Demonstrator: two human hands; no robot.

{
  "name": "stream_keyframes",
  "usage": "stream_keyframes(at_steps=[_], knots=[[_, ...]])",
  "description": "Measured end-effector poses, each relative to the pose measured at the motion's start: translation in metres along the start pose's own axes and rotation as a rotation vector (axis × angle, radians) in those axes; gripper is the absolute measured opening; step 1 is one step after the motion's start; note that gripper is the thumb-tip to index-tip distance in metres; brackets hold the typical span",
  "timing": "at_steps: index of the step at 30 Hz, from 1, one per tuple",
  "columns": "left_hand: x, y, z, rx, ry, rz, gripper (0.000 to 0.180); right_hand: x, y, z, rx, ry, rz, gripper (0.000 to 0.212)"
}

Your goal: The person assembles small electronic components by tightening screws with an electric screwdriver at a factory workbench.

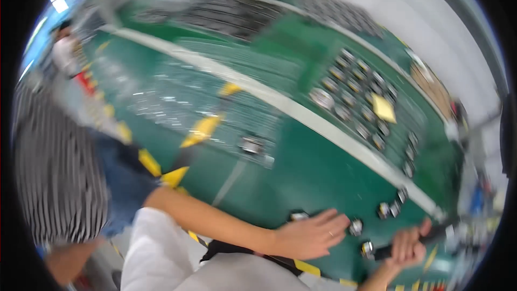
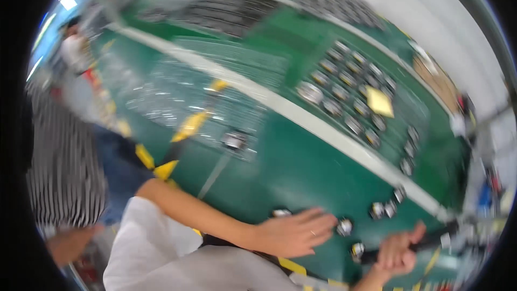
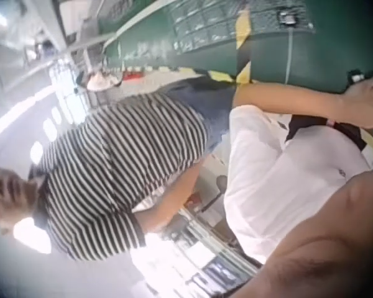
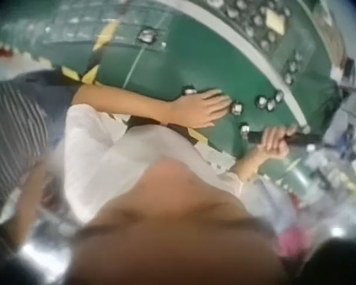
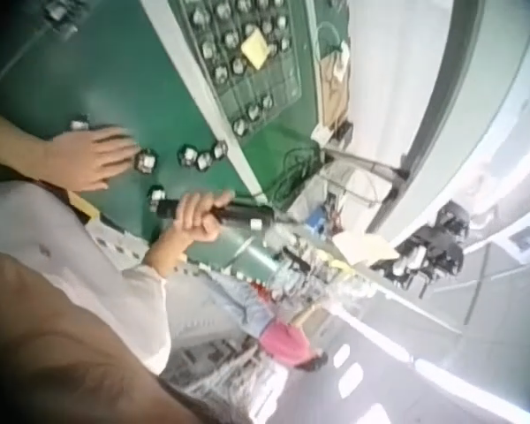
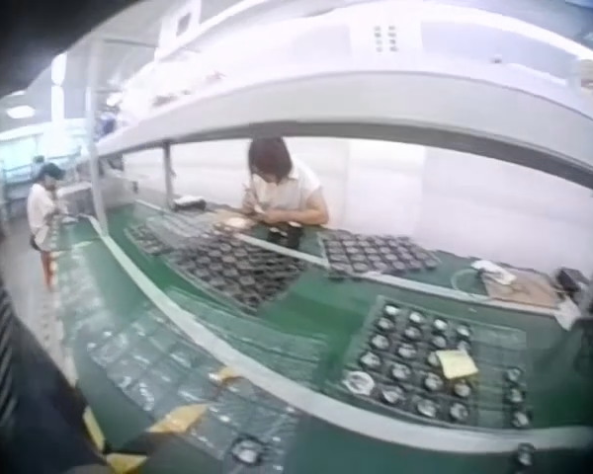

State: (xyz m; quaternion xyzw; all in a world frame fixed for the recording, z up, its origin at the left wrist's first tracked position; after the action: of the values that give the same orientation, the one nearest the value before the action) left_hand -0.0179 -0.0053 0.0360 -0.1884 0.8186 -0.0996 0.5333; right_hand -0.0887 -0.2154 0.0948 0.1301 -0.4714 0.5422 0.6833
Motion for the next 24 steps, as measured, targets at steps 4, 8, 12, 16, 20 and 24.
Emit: stream_keyframes(at_steps=[4,8,12,16,20,24], knots=[[0.001,0.002,0.013,-0.016,-0.141,0.098,0.055,0.008,-0.005,-0.085,0.382,-0.3,0.012,0.03],[0.004,0.0,0.006,-0.015,-0.169,0.119,0.052,0.012,0.015,-0.106,0.496,-0.243,-0.186,0.033],[0.005,-0.003,0.0,0.106,-0.249,0.128,0.057,-0.006,0.045,-0.104,0.38,-0.297,-0.249,0.036],[0.015,-0.006,-0.003,0.144,-0.189,0.207,0.057,-0.033,0.066,-0.097,0.295,-0.289,-0.31,0.034],[0.012,0.001,-0.002,0.17,-0.173,0.111,0.039,-0.051,0.048,-0.086,0.289,-0.228,-0.239,0.035],[0.001,-0.005,0.005,0.124,0.077,0.039,0.032,-0.075,0.006,-0.064,0.279,-0.117,-0.212,0.032]])
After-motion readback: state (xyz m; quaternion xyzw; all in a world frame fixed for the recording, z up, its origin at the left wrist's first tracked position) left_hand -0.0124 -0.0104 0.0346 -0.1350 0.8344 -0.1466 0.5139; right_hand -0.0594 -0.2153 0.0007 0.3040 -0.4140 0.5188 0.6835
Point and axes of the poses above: each hand's wrist, its own y-axis away from the middle knuckle, its own x-axis out of the palm, z = x × y, the point moved 8 cm from there along -y, towards the middle knuckle, and after that the axes turned 9 degrees about -x, right-handed, at the moved point
